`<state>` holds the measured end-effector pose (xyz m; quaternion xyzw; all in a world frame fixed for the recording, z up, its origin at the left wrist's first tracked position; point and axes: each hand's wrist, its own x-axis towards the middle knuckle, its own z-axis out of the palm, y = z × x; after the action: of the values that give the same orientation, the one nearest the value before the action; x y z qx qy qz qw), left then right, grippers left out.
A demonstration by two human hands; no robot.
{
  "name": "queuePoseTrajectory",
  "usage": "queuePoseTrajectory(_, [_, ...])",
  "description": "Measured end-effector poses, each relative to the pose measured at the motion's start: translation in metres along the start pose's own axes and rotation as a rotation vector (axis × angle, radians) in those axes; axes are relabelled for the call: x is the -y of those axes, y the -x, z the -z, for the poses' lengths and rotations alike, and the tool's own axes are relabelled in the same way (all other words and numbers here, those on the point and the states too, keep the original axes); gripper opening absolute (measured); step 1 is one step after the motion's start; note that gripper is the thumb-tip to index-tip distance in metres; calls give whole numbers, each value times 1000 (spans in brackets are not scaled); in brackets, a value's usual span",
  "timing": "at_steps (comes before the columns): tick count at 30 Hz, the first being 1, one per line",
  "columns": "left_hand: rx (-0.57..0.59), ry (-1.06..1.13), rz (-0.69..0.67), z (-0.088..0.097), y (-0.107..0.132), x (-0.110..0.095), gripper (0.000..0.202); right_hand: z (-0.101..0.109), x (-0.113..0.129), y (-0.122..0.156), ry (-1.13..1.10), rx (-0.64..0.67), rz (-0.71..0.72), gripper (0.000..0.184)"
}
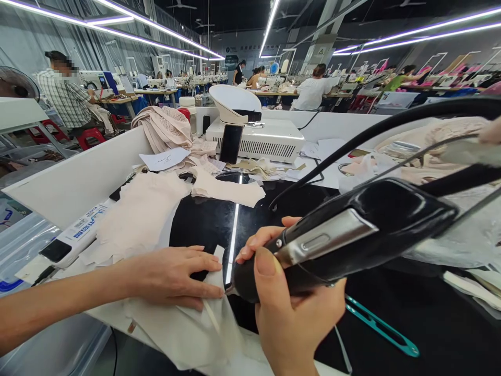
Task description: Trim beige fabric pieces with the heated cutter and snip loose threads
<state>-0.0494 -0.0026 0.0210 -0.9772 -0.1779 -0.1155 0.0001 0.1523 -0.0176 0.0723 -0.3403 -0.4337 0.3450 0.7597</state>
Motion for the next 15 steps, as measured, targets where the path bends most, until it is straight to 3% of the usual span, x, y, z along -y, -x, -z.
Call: queuePoseTrajectory(15, [-88, 84, 3, -4, -1, -3, 32, -6, -3, -5, 8, -27, 11, 31])
